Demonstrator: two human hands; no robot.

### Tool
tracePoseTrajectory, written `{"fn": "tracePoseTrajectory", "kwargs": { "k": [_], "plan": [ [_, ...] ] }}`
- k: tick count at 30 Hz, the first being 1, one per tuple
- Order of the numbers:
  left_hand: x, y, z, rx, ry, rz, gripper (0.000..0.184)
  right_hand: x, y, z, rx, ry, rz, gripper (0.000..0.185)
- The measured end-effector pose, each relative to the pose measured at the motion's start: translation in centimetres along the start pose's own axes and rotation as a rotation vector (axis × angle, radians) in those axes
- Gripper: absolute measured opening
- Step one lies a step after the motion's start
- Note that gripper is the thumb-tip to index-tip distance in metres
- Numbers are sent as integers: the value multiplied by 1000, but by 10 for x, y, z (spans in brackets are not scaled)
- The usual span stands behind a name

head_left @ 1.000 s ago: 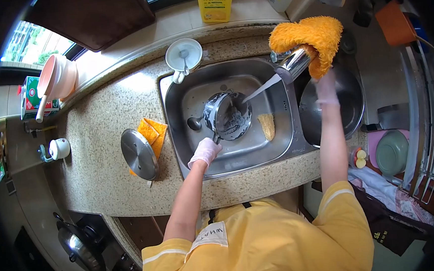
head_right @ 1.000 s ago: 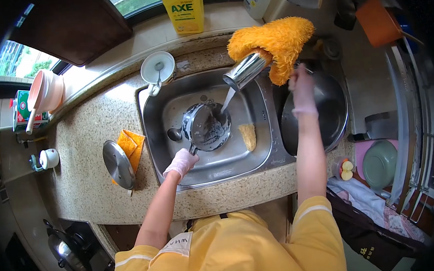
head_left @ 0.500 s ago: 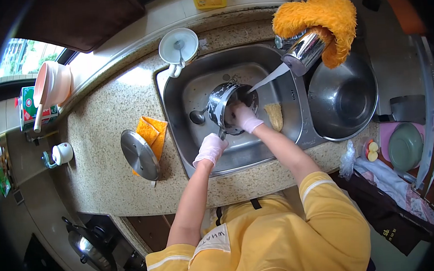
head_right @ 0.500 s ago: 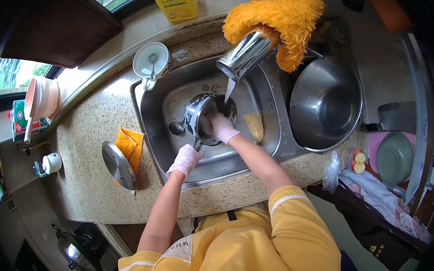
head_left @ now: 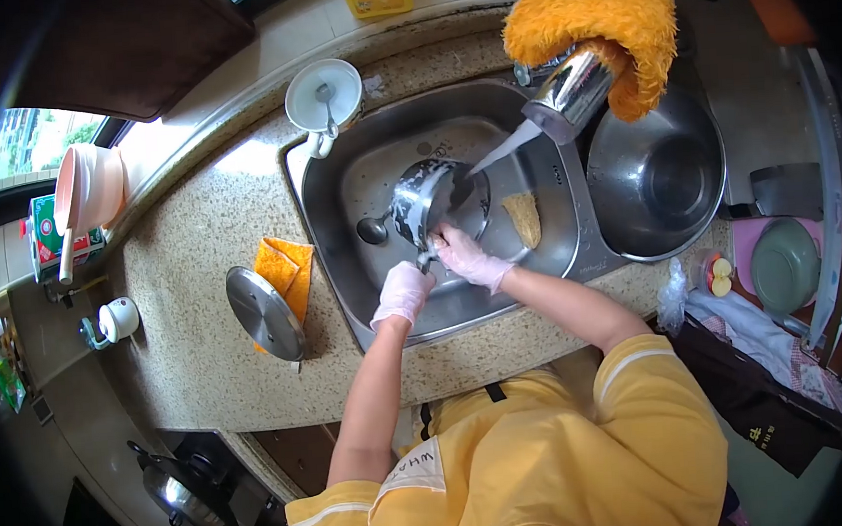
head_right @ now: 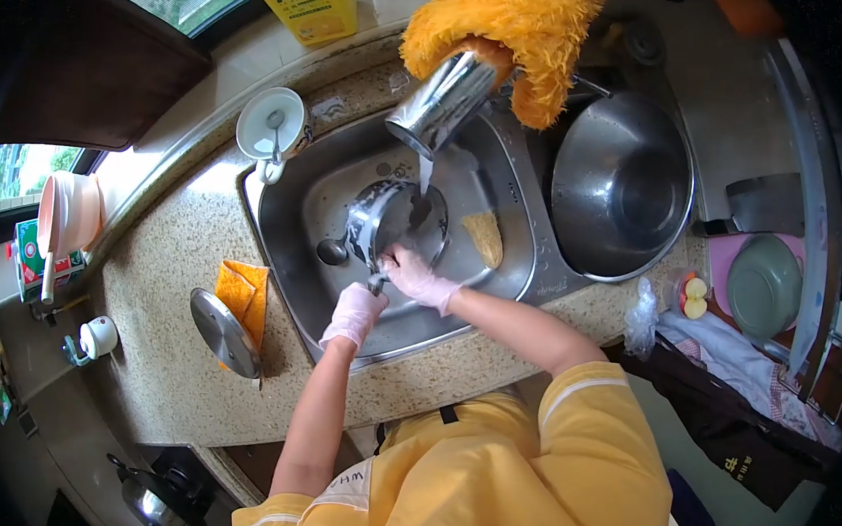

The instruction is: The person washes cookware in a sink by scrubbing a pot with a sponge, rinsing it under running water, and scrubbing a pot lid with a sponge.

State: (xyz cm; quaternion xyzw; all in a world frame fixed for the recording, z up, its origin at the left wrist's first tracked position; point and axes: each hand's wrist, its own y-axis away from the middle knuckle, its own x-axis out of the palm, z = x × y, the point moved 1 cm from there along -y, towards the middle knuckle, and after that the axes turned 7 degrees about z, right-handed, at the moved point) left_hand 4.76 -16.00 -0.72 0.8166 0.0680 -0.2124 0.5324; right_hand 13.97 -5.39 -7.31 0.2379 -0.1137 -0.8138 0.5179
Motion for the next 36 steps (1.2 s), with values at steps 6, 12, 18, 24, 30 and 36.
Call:
{"fn": "tracePoseTrajectory", "kwargs": {
  "k": [6, 12, 18, 24, 30, 36],
  "plan": [
    [-4, 2, -4, -28, -35, 37, 29, -65, -24, -25, -252, 1221, -60, 22],
    [4, 3, -1, -1, -66, 22, 29, -37, -10, -33, -121, 879, 151, 20],
    [1, -1, 1, -74, -36, 54, 33, -11, -38, -12, -136, 940, 105, 29],
    [-2, 0, -5, -55, -27, 46, 34, -14, -55, -46, -149, 1102, 99, 28],
    [2, -6, 0, -78, -15, 39, 32, 25, -67, -46, 141, 418, 417, 33],
    [3, -3, -1, -53, -67, 32, 31, -9, -85, -31, -2, -213, -207, 30]
  ]
}}
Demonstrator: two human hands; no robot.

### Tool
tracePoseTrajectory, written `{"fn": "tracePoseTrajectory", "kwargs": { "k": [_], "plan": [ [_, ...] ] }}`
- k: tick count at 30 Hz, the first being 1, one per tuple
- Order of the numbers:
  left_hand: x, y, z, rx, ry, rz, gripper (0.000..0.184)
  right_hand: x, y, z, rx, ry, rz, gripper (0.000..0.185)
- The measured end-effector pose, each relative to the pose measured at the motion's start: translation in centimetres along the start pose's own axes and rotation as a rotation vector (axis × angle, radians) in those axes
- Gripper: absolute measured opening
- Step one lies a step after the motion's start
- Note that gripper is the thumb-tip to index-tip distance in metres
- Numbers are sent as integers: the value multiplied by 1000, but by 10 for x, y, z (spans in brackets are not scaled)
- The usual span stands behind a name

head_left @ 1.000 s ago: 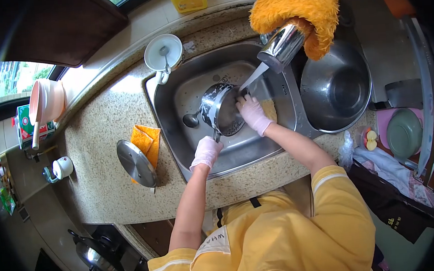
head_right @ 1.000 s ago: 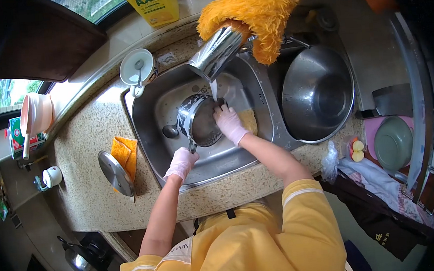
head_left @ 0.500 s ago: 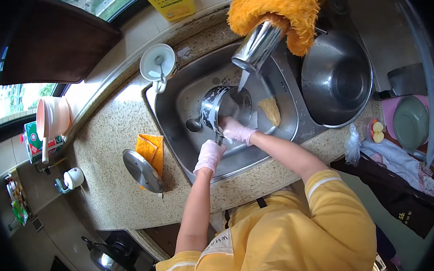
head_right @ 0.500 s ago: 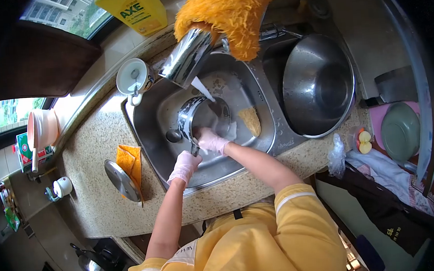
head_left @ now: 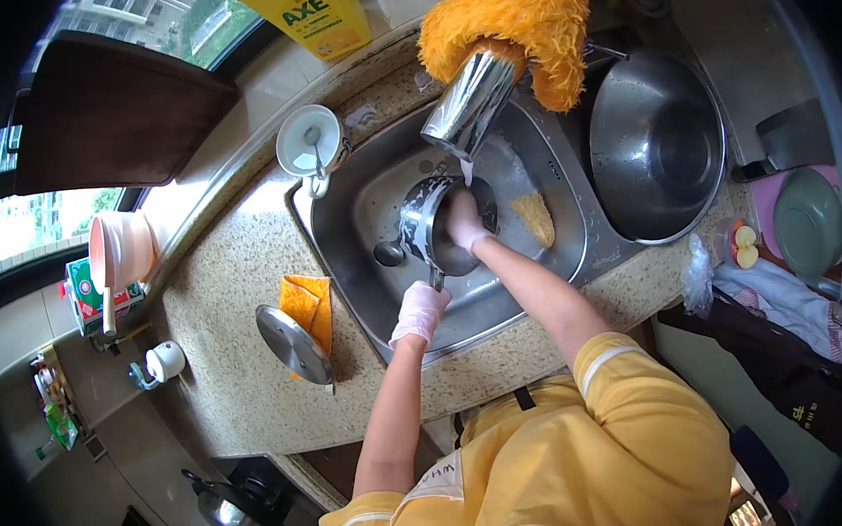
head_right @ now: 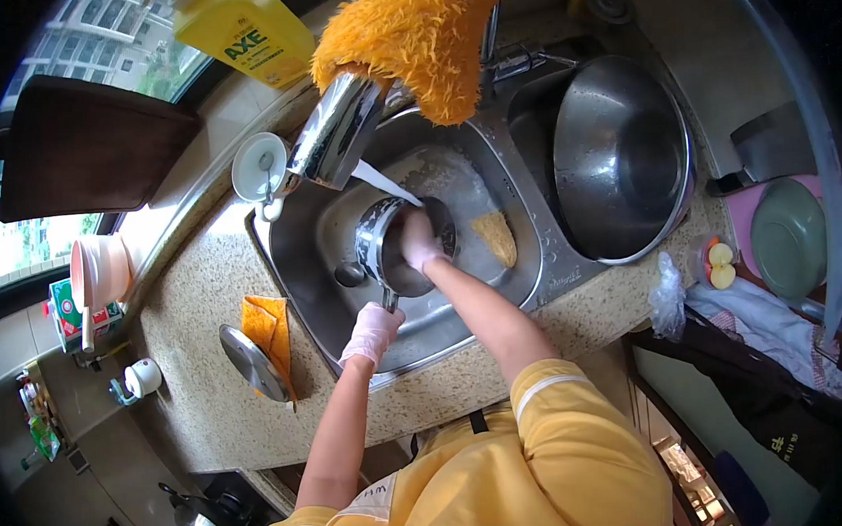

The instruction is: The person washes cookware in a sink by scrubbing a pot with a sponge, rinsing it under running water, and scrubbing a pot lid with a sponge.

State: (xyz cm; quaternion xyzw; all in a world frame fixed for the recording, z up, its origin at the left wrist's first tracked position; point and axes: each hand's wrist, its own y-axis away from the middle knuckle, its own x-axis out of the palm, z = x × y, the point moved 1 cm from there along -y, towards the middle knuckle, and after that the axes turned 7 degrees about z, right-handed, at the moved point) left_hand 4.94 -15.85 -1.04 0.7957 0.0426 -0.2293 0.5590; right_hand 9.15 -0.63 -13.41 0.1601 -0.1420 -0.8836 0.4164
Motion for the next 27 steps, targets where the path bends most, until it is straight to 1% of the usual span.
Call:
{"fn": "tracePoseTrajectory", "kwargs": {
  "k": [2, 3, 6, 7, 8, 10, 11, 12, 13, 15, 16, 17, 18, 20, 22, 23, 24, 26, 27],
  "plan": [
    [0, 4, -6, 27, -39, -29, 31, -4, 28, 14, 397, 25, 94, 31],
    [2, 4, -6, 29, -29, -49, 30, 3, 40, 19, 423, 100, 100, 33],
    [3, -2, 0, 6, -1, -11, 30, 20, 52, 57, 141, 239, 18, 45],
    [4, -6, 2, -5, -35, -4, 30, 29, 5, -11, -57, 107, -2, 36],
    [-7, 8, -8, -37, 46, 60, 30, 38, -42, -78, -255, -21, 5, 27],
    [-5, 1, -2, -18, 24, 36, 34, -3, -17, -9, 159, 229, 124, 34],
    [-4, 4, -2, -9, 8, 22, 34, -5, -9, -29, 15, 453, 38, 34],
    [-4, 6, -3, 2, -5, 6, 34, -6, 7, -18, -1, 592, 177, 33],
    [-3, 7, -5, 13, -15, -8, 34, -12, 31, 7, -15, 731, 318, 34],
    [-21, 29, -32, -39, -4, 145, 33, -15, 52, 22, -26, 622, 544, 37],
    [-27, 37, -40, -68, 0, 224, 33, -15, 55, 23, -21, 366, 622, 40],
    [-23, 31, -26, 42, 308, 303, 28, -26, 62, 36, -5, 76, 694, 40],
    [-40, 49, -51, 6, 371, 381, 23, -36, 61, 39, 101, 136, 808, 38],
    [-61, 55, -66, -2, 630, 487, 26, -48, 78, 53, -116, 178, 811, 34],
    [-82, 42, -75, 125, 635, 629, 29, -33, 80, 32, -76, 509, 601, 34],
    [-92, 35, -80, 101, 758, 660, 42, -55, 99, 103, 101, 384, 553, 35],
    [-101, 30, -82, 76, 882, 688, 55, -53, 98, 101, 69, 315, 517, 35],
    [-114, 25, -79, 263, 1076, 800, 63, -43, 91, 80, 7, 176, 449, 36],
    [-115, 21, -80, 321, 1070, 806, 62, -37, 84, 69, -50, 126, 340, 33]
  ]
}}
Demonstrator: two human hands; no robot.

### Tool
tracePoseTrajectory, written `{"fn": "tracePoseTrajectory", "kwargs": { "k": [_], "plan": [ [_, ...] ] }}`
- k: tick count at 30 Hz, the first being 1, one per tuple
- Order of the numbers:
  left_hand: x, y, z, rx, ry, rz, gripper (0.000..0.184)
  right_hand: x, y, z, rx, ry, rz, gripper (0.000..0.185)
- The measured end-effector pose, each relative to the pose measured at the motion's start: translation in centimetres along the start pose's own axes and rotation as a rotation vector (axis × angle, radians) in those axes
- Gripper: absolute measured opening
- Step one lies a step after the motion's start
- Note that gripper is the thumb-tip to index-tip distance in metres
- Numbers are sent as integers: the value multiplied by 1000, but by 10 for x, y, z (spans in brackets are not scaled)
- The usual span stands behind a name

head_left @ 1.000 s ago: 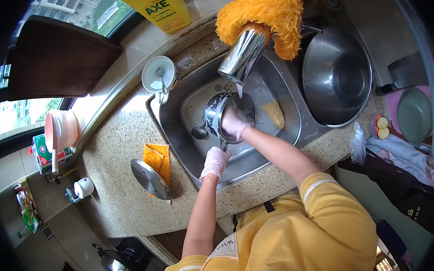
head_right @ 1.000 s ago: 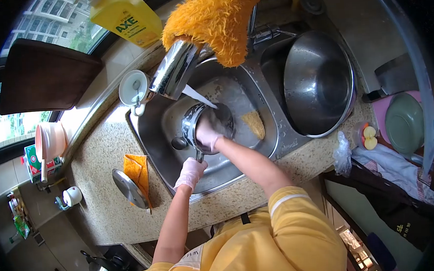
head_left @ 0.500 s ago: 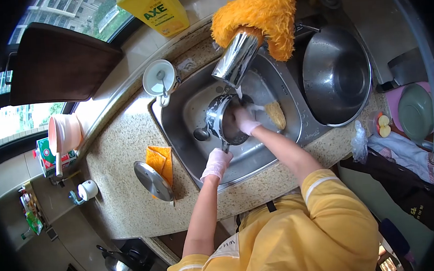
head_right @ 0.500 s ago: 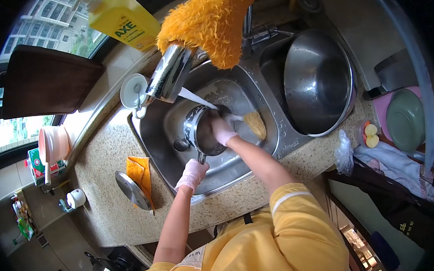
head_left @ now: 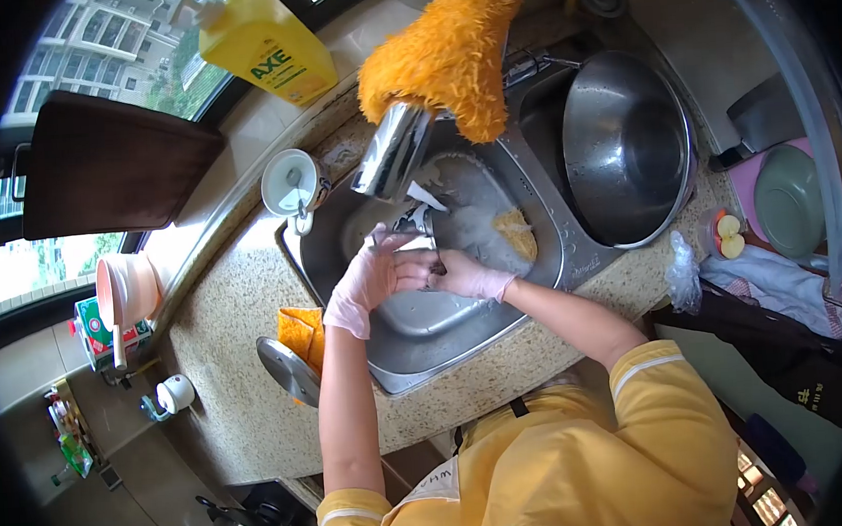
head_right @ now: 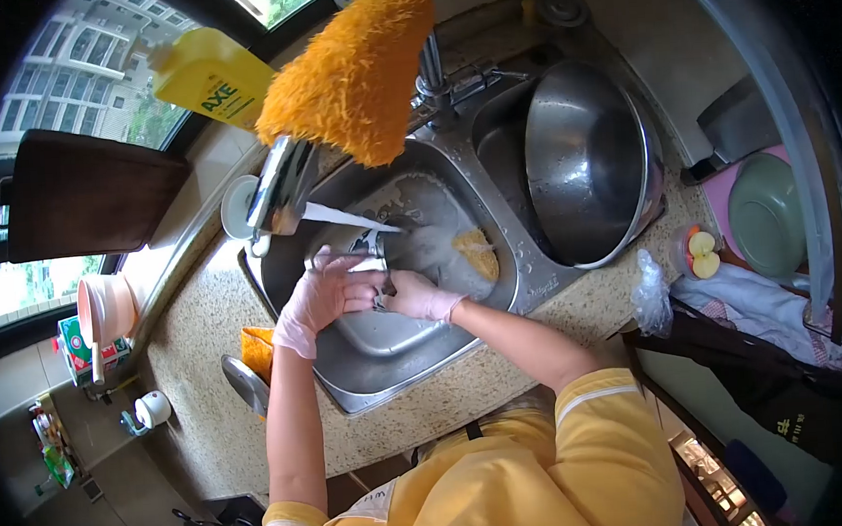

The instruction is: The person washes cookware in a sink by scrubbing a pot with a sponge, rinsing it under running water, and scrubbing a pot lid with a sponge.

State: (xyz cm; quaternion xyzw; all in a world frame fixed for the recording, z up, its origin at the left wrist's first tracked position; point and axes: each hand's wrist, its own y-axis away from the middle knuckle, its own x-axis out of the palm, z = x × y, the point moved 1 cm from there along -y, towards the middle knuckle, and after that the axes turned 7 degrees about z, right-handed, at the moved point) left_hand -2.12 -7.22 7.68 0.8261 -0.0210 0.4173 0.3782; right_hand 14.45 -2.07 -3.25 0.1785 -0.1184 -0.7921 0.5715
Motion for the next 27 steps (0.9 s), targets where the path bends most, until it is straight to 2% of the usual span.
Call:
{"fn": "tracePoseTrajectory", "kwargs": {
  "k": [3, 4, 5, 7, 8, 9, 11, 12, 14, 16, 19, 21, 22, 24, 26, 27],
  "plan": [
    [-6, -25, 25, 370, -629, -376, 57, -5, -13, -2, -125, -345, 119, 37],
    [9, -33, 32, 427, -633, -444, 48, -11, -12, 4, 33, -276, 186, 38],
    [9, -49, 38, 626, -878, -536, 33, -16, -11, 8, 32, -217, 206, 36],
    [-13, -72, 45, 684, -1299, -812, 19, -21, -12, 8, 22, -96, 252, 32],
    [-35, -94, 57, 704, -1228, -948, 15, -7, -19, -22, -271, -133, 37, 27],
    [-41, -101, 54, 622, -1109, -915, 17, -15, -15, -32, -185, -161, 164, 27],
    [-45, -110, 56, 642, -1000, -954, 23, -29, -6, -46, -52, -143, 384, 30],
    [-44, -113, 55, 691, -1074, -989, 24, -32, -2, -49, -11, -92, 482, 32],
    [-39, -118, 53, 793, -1225, -1055, 25, -26, -4, -74, -28, 616, 340, 34],
    [-34, -117, 53, 758, -1117, -1004, 25, -40, -23, -50, 575, 142, -52, 33],
    [-22, -112, 42, 724, -1034, -944, 25, -47, -75, -67, 4, 797, -97, 36],
    [-14, -109, 39, 652, -999, -930, 25, -23, -76, -91, -130, 1127, 68, 37],
    [-17, -109, 42, 711, -1011, -905, 25, -9, -70, -103, -193, 1287, 158, 38],
    [-25, -112, 43, 712, -1019, -911, 25, -12, -43, -52, -128, 900, 113, 34],
    [-24, -113, 45, 700, -996, -922, 25, 18, -85, -153, -293, 542, -87, 29],
    [-19, -110, 44, 682, -987, -918, 25, 10, -74, -126, -269, 691, -71, 29]
  ]
}}
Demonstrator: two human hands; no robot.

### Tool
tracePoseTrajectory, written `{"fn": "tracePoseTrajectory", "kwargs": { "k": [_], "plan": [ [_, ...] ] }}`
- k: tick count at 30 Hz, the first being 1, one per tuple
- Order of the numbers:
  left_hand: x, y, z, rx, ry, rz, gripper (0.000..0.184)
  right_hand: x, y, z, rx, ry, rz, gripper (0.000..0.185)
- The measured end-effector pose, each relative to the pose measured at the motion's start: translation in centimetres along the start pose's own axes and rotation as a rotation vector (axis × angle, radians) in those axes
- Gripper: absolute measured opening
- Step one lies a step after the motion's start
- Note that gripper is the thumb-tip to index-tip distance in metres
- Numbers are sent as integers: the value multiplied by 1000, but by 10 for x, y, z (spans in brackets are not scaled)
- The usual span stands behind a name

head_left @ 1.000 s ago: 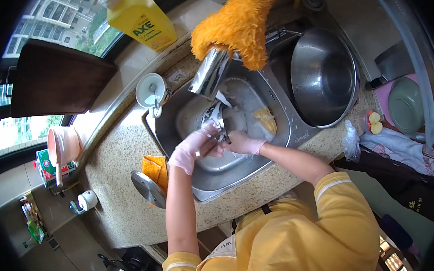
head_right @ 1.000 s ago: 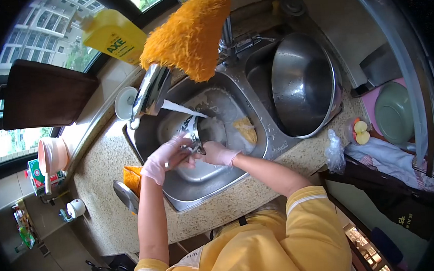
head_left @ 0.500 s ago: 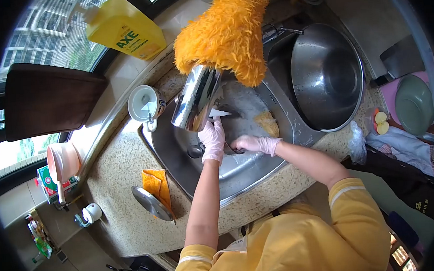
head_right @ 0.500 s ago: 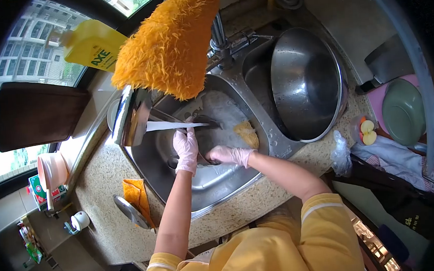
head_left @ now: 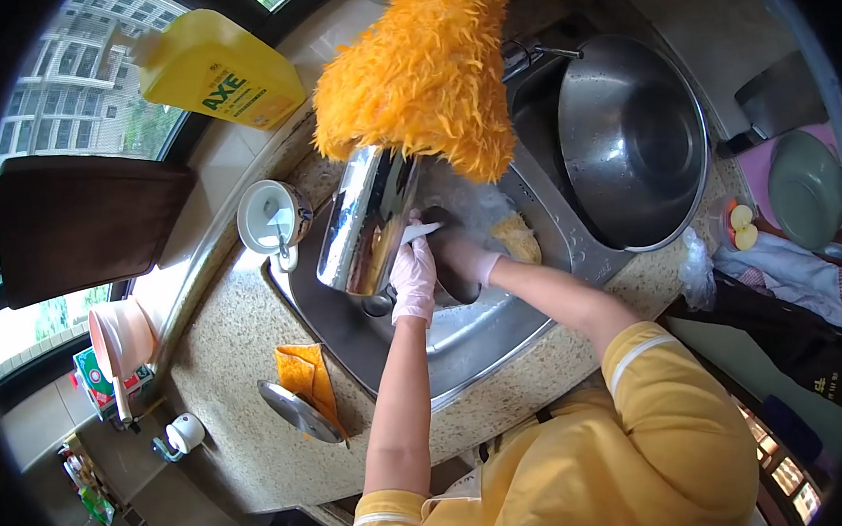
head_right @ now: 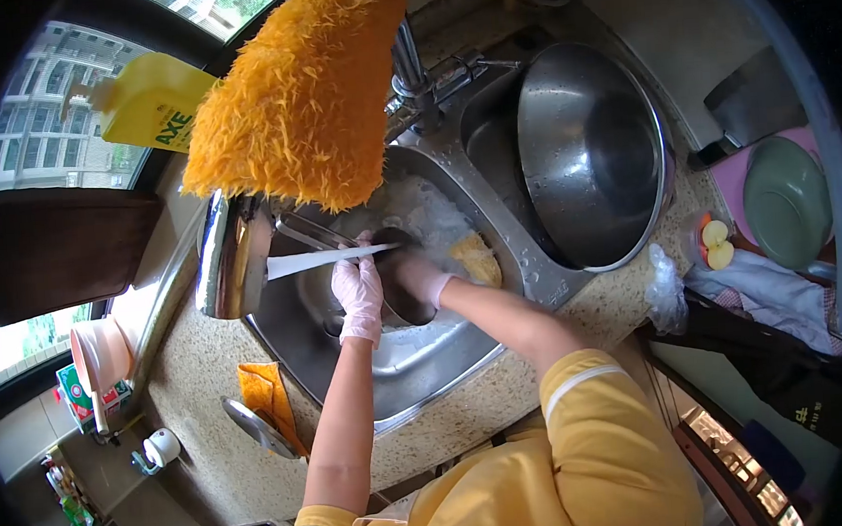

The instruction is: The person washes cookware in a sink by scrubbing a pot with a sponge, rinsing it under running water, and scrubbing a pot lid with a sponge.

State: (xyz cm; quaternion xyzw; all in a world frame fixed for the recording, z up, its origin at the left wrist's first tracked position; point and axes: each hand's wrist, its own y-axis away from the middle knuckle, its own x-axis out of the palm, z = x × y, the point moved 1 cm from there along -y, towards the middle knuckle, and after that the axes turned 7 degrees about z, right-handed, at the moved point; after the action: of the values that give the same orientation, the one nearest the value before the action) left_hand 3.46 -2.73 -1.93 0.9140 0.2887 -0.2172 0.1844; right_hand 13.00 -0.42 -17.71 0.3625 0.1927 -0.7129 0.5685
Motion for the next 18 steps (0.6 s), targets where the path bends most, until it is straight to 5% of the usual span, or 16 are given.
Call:
{"fn": "tracePoseTrajectory", "kwargs": {
  "k": [2, 3, 5, 8, 10, 14, 18],
  "plan": [
    [0, -5, -4, 0, 11, -8, 24, -97, -1, 57, 8, 303, 72, 28],
    [1, -4, -2, 3, 13, -20, 24, -24, -6, 21, 153, 260, 218, 30],
    [2, -2, -3, 19, 25, -38, 23, 33, 7, 8, 40, -160, 181, 30],
    [2, 1, -7, 13, 93, -37, 22, -131, 19, 87, 363, -1561, 30, 27],
    [1, 3, -11, -46, 172, 2, 22, -101, 8, 55, 307, -1954, -310, 26],
    [1, -3, 1, 40, 45, -37, 24, -68, -27, 45, 323, -1834, -734, 27],
    [0, -2, 4, -39, 106, 1, 25, -82, -17, 53, 397, -1646, -671, 27]
  ]
}}
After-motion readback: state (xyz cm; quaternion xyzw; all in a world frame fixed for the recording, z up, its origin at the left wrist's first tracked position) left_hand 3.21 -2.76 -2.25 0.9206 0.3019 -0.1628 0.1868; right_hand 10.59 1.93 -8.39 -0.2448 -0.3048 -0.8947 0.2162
